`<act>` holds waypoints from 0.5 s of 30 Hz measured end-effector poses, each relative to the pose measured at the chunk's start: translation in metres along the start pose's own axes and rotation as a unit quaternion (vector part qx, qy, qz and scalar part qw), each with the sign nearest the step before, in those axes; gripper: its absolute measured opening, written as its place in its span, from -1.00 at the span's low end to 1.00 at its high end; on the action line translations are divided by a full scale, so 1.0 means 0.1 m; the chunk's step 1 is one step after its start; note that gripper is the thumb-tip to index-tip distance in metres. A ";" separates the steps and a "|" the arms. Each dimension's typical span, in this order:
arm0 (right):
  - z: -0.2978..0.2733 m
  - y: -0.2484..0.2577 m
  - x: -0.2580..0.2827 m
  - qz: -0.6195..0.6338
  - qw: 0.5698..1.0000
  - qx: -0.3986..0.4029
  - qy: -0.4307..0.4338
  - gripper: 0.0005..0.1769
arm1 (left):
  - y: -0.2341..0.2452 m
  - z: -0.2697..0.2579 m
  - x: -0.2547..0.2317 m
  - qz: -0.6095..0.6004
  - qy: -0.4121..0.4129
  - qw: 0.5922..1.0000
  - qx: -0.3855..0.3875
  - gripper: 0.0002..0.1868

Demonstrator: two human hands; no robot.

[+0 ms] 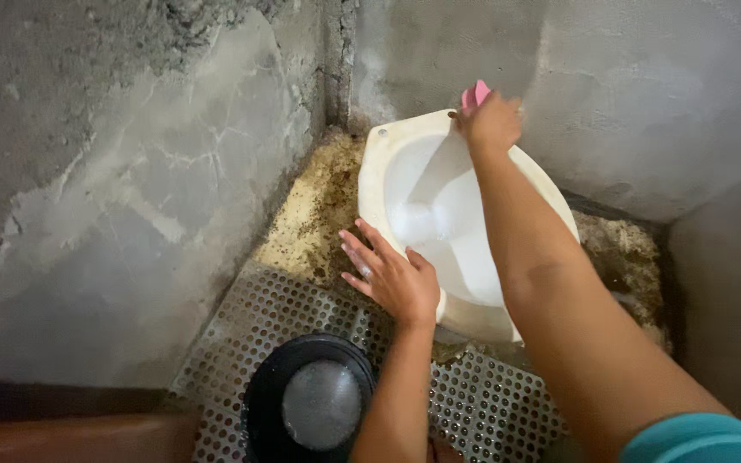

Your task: The person cleans the exterior and rim of a toilet using a pink sponge and soapy water from a black bucket.

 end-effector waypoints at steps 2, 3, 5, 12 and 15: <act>0.04 -0.23 0.10 -0.003 0.998 -0.006 0.062 -0.33 | 0.03 0.02 -0.01 0.003 -0.007 1.000 -0.004 0.01; 0.03 -0.28 0.16 -0.001 0.994 -0.012 0.106 -0.30 | 0.03 0.01 -0.02 0.002 -0.009 1.000 -0.004 0.01; -0.18 -0.39 0.47 0.086 0.955 0.021 0.283 -0.27 | 0.03 -0.01 -0.02 0.004 -0.002 1.000 0.000 0.00; -0.49 -0.13 0.47 0.023 0.992 0.027 0.119 -0.23 | -0.04 0.00 0.03 0.000 0.002 1.000 -0.011 -0.02; -1.12 -0.43 0.67 0.197 0.929 0.118 0.291 -0.11 | -0.04 -0.01 0.01 0.016 -0.025 0.998 -0.060 -0.11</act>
Point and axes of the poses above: each hand's wrist, its own z-axis towards the middle knuckle, its own y-axis out of the back of the hand, x = y × z, the point moved 6 cm from there along z, towards the middle knuckle, and after that the axes turned 10 degrees about y, right-handed, at the moved point
